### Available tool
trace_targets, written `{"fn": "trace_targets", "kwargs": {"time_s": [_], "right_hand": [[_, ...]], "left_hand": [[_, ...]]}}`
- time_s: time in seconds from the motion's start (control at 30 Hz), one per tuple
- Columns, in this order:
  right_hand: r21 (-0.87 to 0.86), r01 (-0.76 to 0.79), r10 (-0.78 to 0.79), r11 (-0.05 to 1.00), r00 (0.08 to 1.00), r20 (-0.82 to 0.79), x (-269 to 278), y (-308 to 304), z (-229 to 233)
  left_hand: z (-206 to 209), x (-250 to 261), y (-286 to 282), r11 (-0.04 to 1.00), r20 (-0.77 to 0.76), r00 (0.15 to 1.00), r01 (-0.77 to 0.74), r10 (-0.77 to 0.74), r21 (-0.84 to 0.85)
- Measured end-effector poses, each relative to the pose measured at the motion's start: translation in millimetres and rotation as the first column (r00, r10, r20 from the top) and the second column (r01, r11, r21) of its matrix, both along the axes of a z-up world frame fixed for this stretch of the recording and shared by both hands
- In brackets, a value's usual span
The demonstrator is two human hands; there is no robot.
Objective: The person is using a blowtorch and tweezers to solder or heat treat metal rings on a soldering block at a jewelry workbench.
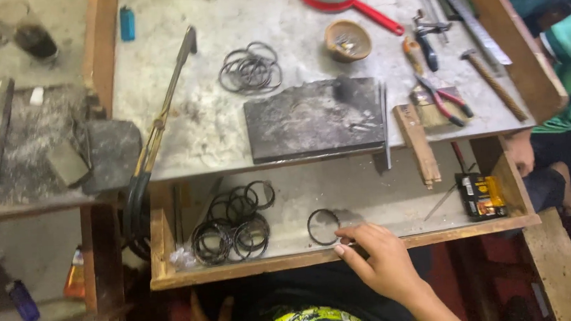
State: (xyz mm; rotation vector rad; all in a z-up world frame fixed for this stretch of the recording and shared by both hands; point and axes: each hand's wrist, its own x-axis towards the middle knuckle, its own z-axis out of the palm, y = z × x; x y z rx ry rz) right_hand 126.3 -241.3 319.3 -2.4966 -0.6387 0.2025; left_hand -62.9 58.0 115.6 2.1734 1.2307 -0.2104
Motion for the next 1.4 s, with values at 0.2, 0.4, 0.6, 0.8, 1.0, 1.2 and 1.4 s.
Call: {"fn": "trace_targets", "kwargs": {"time_s": [0.2, 0.4, 0.6, 0.8, 1.0, 1.2, 1.4], "right_hand": [[-0.160, -0.155, 0.139, 0.975, 0.985, -0.104, 42.2, 8.1, -18.4], [-0.603, -0.224, 0.100, 0.765, 0.968, -0.232, 82.6, 26.4, -27.5], [-0.695, -0.183, -0.004, 0.695, 0.966, -0.258, 86.2, 40.2, -25.7], [-0.662, -0.098, -0.084, 0.743, 0.968, -0.237, 87.7, 42.8, -32.0], [-0.394, -0.062, 0.075, 0.917, 0.997, 0.017, 91.8, 53.2, 68.9], [-0.582, 0.080, -0.133, 0.809, 0.990, -0.050, 183.7, 100.3, 148.9], [-0.436, 0.124, -0.122, 0.891, 0.992, 0.033, 176.5, 65.9, 145.7]], "left_hand": [[143.8, 24.0, 14.7, 0.757, -0.385, 0.655, 0.523, -0.651, -0.391], [222.7, 53.3, 39.4, 0.747, 0.434, 0.608, 0.541, -0.665, 0.387], [218.3, 124.7, 48.5, 0.623, 0.437, 0.445, 0.580, -0.782, 0.525], [189.0, 145.9, 44.2, 0.610, 0.481, 0.424, 0.712, -0.767, 0.346], [213.1, 147.1, 48.8, 0.755, 0.697, 0.383, 0.554, -0.606, 0.352], [227.2, 159.7, 51.9, 0.760, 0.703, 0.333, 0.456, -0.628, 0.463], [250.9, 187.1, 75.9, 0.679, 0.487, 0.518, 0.286, -0.703, 0.676]]}}
